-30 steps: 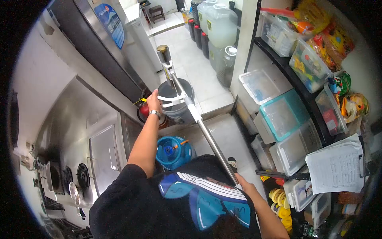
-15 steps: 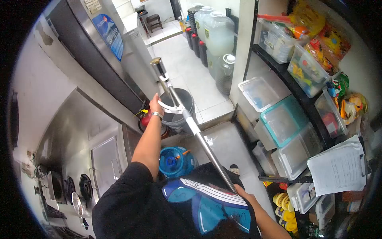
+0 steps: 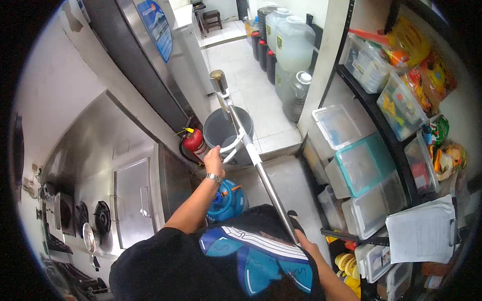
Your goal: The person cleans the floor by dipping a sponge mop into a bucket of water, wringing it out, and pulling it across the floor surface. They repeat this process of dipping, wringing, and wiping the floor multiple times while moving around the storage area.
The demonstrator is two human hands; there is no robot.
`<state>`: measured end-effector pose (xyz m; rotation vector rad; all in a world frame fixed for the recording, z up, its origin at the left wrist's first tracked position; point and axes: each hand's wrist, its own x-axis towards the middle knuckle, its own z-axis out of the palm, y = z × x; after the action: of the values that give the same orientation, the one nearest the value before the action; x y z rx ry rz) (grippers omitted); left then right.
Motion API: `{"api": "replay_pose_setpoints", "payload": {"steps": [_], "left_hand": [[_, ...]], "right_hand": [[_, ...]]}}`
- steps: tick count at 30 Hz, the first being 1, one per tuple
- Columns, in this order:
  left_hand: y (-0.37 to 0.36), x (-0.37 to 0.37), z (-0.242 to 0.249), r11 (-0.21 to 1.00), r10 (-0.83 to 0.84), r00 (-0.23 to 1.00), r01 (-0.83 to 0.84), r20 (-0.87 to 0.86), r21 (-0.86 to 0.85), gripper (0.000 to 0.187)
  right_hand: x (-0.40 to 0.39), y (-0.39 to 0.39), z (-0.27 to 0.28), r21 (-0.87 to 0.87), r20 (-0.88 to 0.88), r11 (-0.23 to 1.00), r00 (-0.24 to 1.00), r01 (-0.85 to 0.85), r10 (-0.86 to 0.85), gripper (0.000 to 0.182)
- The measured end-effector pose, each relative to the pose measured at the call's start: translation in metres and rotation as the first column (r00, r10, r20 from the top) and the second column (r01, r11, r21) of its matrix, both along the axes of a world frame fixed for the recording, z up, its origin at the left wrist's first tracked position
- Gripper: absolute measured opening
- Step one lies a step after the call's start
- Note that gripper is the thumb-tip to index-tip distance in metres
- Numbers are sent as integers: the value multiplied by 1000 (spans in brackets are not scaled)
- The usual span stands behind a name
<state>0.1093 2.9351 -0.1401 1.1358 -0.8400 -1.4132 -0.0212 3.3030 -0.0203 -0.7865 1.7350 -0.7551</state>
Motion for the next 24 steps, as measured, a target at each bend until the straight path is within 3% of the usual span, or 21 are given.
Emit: {"api": "replay_pose_setpoints", "payload": {"steps": [1,6,10,13,16,24], "left_hand": [[2,0,6,1000,-11,1000,11,-6,19,23],[10,1,11,999,-31,999,31,9,11,21],[12,0,16,999,-36,999,37,-24,22,22],[12,-2,24,999,-23,999,25,-48,32,24],[9,-2,23,1000,-30,999,30,-32,-5,24],[10,0,33,1000,-4,999,4,-33,8,23]], "right_hand": [[-3,7,-16,-76,32,997,999,5,-2,49],[-8,23,-47,-125,-100,992,995,-30,18,53],[-7,19,-35,-181,-119,982,992,-55,34,54],[-11,20,-42,-82,-21,996,1000,-20,18,53],[-12,23,-56,-132,24,991,999,24,-21,51],[-13,21,-49,-111,-87,993,996,-32,23,52]]}}
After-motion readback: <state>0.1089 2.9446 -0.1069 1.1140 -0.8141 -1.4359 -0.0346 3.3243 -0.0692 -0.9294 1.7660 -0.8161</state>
